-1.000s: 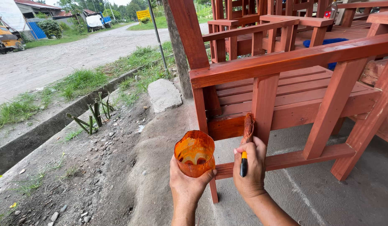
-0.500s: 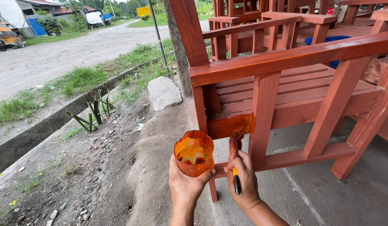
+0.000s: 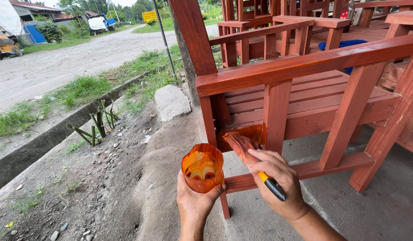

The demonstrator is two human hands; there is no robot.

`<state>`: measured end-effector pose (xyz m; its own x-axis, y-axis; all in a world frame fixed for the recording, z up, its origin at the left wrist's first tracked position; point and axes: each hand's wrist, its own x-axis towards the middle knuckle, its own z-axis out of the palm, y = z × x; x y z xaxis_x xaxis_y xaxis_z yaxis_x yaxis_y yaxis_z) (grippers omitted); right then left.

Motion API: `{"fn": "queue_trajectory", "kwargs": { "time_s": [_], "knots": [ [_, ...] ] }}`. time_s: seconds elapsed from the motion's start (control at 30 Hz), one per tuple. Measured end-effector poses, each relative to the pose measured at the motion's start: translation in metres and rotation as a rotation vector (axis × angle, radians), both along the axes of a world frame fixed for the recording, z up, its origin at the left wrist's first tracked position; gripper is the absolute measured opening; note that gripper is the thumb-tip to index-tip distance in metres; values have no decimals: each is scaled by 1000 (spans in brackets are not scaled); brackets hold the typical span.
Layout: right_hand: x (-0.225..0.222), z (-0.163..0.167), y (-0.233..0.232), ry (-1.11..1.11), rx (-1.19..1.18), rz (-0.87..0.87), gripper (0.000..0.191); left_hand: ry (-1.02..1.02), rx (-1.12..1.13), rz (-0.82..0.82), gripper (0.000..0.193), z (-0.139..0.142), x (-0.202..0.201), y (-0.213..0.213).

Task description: The person applies reddish-brown stain to a wooden chair using a brush. They repeatedly dip the brush into a small container and coat the chair's frame and slats with even strokes.

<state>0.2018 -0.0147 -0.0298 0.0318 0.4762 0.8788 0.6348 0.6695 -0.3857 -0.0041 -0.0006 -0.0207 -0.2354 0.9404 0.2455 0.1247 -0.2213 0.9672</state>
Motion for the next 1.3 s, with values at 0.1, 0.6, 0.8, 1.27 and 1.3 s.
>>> {"fn": "queue_trajectory", "kwargs": {
  "time_s": [0.1,0.6,0.8,1.27,1.3],
  "knots": [
    [11,43,16,-140,70,24,15,18,3,9,105,0,1,-1],
    [34,119,53,-316,-446,-27,12,84,-93,36,94,11,-2,-8],
    [9,113,58,-216,-312,157,13,53,-99,49,101,9,-3,-7],
    [-6,115,60,-211,-395,-14,14,52,9,18,93,9,-4,-7],
    [-10,114,60,-166,-378,35,13,47,25,16,94,9,-4,-7]
  ]
}}
